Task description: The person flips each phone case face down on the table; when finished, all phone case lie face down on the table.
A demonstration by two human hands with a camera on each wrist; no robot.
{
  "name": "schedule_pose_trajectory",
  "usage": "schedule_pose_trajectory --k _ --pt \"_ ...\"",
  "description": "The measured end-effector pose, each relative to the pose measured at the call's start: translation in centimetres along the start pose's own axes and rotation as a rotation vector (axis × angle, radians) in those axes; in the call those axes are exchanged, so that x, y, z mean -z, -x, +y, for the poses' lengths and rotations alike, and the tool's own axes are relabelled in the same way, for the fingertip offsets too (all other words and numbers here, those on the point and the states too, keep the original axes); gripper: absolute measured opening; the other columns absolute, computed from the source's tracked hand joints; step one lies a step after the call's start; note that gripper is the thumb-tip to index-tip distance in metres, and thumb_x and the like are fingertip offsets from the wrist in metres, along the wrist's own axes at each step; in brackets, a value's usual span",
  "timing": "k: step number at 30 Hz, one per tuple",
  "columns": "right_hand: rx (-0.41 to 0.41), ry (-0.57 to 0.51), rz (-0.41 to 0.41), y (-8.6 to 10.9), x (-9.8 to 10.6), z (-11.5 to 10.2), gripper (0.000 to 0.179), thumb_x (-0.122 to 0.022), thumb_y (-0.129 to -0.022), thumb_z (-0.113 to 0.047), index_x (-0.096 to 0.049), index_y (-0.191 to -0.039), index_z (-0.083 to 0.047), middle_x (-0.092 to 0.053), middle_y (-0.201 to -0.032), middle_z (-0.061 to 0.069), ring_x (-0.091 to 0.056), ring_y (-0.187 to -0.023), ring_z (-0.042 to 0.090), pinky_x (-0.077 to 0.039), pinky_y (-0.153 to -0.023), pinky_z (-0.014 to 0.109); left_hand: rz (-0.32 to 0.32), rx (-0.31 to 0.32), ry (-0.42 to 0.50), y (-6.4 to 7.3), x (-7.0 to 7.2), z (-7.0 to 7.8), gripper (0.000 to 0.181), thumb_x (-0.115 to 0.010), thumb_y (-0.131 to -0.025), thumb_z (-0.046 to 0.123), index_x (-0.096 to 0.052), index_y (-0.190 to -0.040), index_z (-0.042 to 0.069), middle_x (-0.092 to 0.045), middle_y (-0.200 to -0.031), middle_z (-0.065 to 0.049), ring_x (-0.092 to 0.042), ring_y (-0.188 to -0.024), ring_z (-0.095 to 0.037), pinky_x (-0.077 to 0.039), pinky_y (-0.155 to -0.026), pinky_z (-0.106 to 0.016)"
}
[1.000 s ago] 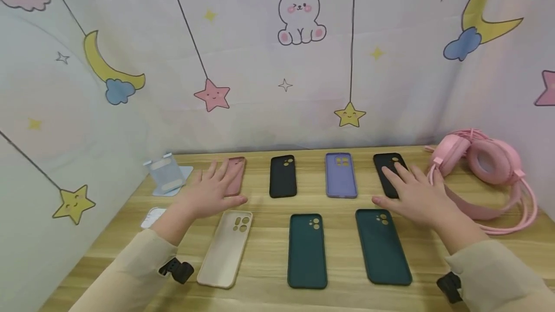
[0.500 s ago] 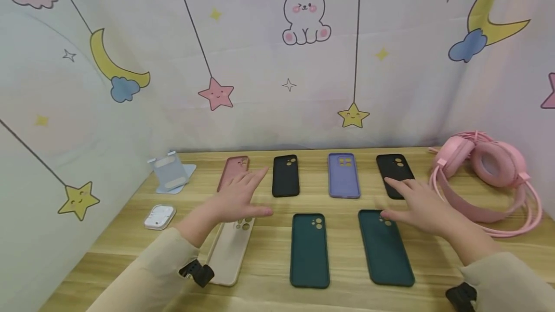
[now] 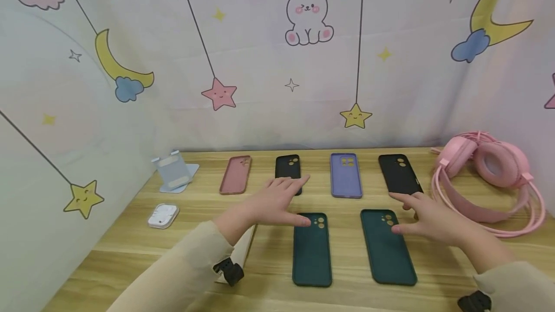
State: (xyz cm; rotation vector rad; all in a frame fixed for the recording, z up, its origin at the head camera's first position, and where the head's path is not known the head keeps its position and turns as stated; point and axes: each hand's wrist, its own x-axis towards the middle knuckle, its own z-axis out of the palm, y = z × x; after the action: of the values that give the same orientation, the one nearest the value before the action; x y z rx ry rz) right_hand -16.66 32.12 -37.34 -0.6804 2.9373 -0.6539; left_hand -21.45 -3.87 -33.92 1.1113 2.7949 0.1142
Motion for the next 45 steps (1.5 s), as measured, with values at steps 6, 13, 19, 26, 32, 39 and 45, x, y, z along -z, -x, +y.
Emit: schedule_pose_trajectory --k 6,13,19,26,32,39,45 --pt "0.008 -0.1 -0.066 0.6 -0.7 0.5 0.076 -0.071 -0.082 -0.035 -0.038 -0.139 0.004 -0.052 -0.099 0.008 -0.047 -0.072 0.001 -0.042 -0.059 0.024 -0.029 -0.035 0.04 -1.4 -1.4 2.1 0.095 -0.048 -0.08 0.073 -0.005 -0.152 0.028 -0.035 -0.147 0.002 -0.032 -0.132 -0.023 -0.025 -0.103 -0.045" --pt "0.022 -0.147 -0.086 1.2 -1.0 1.1 0.079 -0.071 -0.082 -0.035 -0.034 -0.14 0.005 -0.05 -0.099 0.009 -0.045 -0.076 0.003 -0.041 -0.059 0.024 -0.069 -0.045 0.127 -2.2 -2.4 4.4 0.093 -0.05 -0.081 0.071 -0.004 -0.152 0.031 -0.037 -0.144 0.004 -0.034 -0.13 -0.021 -0.025 -0.102 -0.043" --pt "0.049 -0.149 -0.057 1.7 -1.4 1.3 0.079 -0.072 -0.082 -0.032 -0.033 -0.142 0.002 -0.05 -0.096 0.007 -0.045 -0.075 0.002 -0.04 -0.059 0.023 -0.085 -0.033 0.132 -2.7 -2.7 5.8 0.092 -0.051 -0.081 0.071 -0.008 -0.152 0.031 -0.038 -0.142 0.006 -0.036 -0.129 -0.017 -0.026 -0.103 -0.042" --pt "0.106 -0.153 -0.046 2.2 -2.2 1.5 0.073 -0.074 -0.081 -0.029 -0.04 -0.138 0.003 -0.048 -0.092 0.004 -0.042 -0.074 0.001 -0.036 -0.058 0.023 -0.099 -0.054 0.155 -3.2 -3.5 7.3 0.089 -0.054 -0.081 0.068 -0.014 -0.151 0.03 -0.046 -0.133 0.011 -0.038 -0.127 -0.014 -0.029 -0.101 -0.039" --pt "0.092 -0.223 -0.131 2.2 -2.4 1.7 0.072 -0.072 -0.083 -0.028 -0.038 -0.139 0.003 -0.048 -0.09 0.005 -0.042 -0.069 0.001 -0.036 -0.055 0.024 -0.105 -0.051 0.134 -3.7 -4.2 8.6 0.087 -0.056 -0.08 0.067 -0.017 -0.15 0.033 -0.044 -0.133 0.015 -0.039 -0.123 -0.011 -0.028 -0.099 -0.036" --pt "0.171 -0.203 -0.094 2.5 -2.8 1.8 0.071 -0.074 -0.081 -0.025 -0.04 -0.139 -0.002 -0.047 -0.088 0.003 -0.042 -0.067 0.0 -0.035 -0.054 0.022 -0.129 -0.001 0.093 -4.1 -5.2 9.4 0.085 -0.051 -0.08 0.071 -0.015 -0.149 0.037 -0.038 -0.14 0.016 -0.037 -0.125 -0.011 -0.025 -0.1 -0.037" --pt "0.139 -0.102 -0.081 2.8 -3.1 1.8 0.07 -0.075 -0.079 -0.033 -0.045 -0.138 -0.011 -0.051 -0.102 0.008 -0.049 -0.085 0.001 -0.041 -0.062 0.022 -0.137 0.027 0.074 -4.4 -5.8 9.9 0.082 -0.05 -0.08 0.071 -0.019 -0.148 0.036 -0.037 -0.141 0.015 -0.035 -0.127 -0.011 -0.024 -0.102 -0.039"
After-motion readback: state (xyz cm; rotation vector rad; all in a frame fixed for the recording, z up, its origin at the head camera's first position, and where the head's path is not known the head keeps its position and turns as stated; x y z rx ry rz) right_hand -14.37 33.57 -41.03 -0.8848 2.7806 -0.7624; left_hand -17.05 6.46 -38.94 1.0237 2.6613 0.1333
